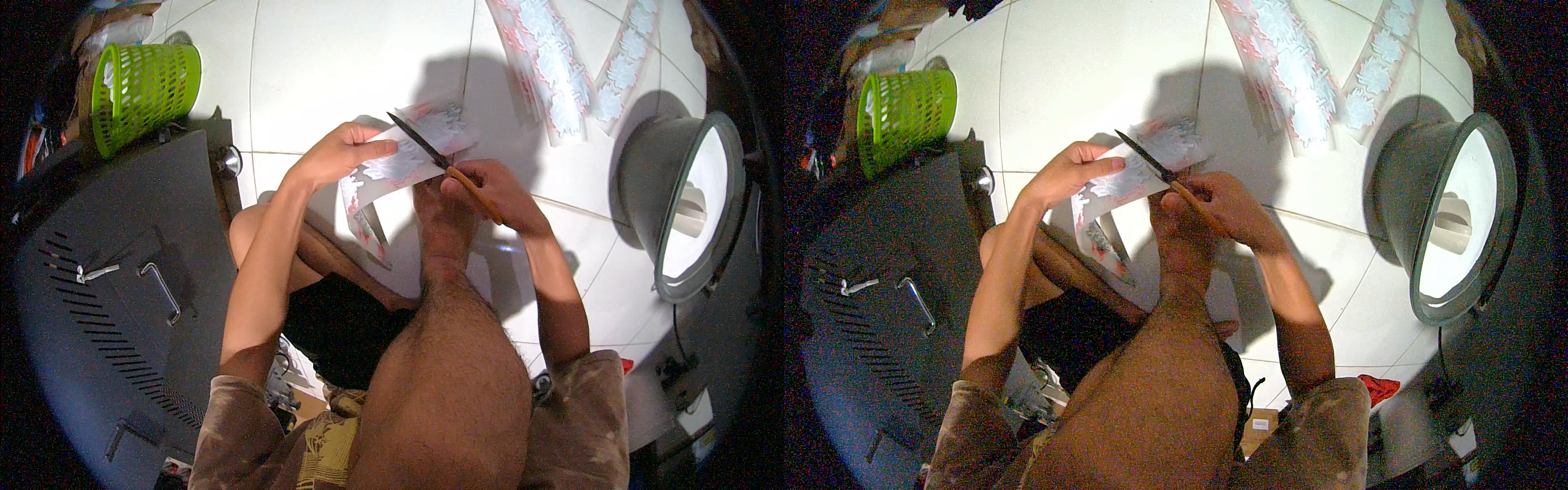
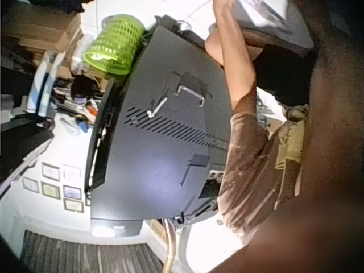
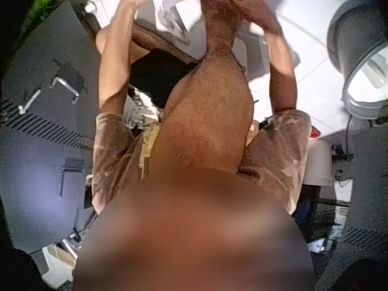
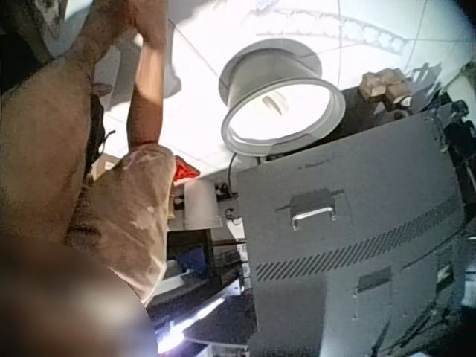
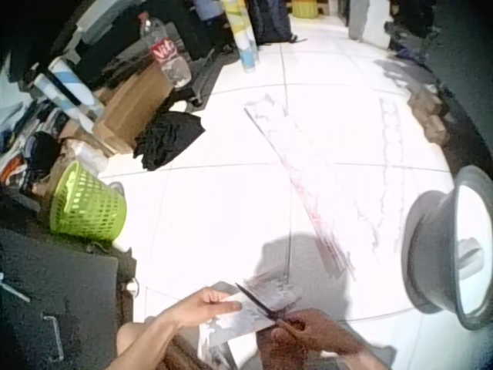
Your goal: The person sits on the floor and uses scissors to cut a long sheet of white floral stickers into smaller sections. They then separate the individual sticker shapes from the backing paper and place them into a green basket.
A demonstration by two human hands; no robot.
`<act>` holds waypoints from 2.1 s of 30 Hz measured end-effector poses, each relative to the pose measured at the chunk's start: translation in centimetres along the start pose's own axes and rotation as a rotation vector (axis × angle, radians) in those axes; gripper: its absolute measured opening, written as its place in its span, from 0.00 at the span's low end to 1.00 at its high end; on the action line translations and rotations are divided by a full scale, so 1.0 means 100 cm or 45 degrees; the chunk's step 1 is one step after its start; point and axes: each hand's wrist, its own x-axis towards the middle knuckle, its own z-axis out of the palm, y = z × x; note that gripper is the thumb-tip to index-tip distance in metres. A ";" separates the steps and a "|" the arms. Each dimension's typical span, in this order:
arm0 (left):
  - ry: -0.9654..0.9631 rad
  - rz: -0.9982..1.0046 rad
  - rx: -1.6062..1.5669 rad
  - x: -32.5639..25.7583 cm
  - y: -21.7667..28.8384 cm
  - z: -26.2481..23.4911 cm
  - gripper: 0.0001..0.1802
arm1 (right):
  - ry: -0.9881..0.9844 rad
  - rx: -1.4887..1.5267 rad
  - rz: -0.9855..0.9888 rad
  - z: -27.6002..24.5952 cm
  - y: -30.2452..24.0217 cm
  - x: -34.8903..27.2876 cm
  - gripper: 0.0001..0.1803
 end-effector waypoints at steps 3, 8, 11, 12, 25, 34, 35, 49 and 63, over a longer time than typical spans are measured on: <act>-0.060 0.005 -0.091 0.001 -0.015 -0.001 0.14 | 0.006 -0.008 -0.049 0.001 0.001 0.002 0.33; -0.222 0.082 0.058 -0.015 -0.025 0.027 0.13 | -0.001 0.240 0.048 0.011 0.002 -0.005 0.29; -0.264 0.150 0.152 -0.023 -0.017 0.046 0.15 | 0.006 0.342 -0.062 0.023 0.004 -0.008 0.27; -0.257 0.137 0.181 -0.024 -0.013 0.049 0.15 | 0.008 0.375 -0.076 0.028 0.005 -0.010 0.28; -0.198 -0.008 0.202 -0.058 0.033 0.014 0.14 | 0.258 0.542 -0.111 0.016 -0.008 -0.020 0.26; -0.069 0.037 0.226 -0.080 0.036 0.009 0.12 | 0.401 0.215 -0.209 -0.001 -0.018 -0.031 0.18; -0.050 0.040 0.226 -0.082 0.038 0.009 0.12 | 0.435 0.200 -0.267 0.000 -0.019 -0.031 0.18; 0.198 0.188 0.180 -0.102 0.063 -0.009 0.08 | 0.375 0.380 -0.258 -0.008 -0.022 -0.055 0.23; 0.352 0.326 0.315 -0.103 0.088 -0.015 0.13 | 0.076 -0.169 -0.324 0.011 -0.037 -0.064 0.44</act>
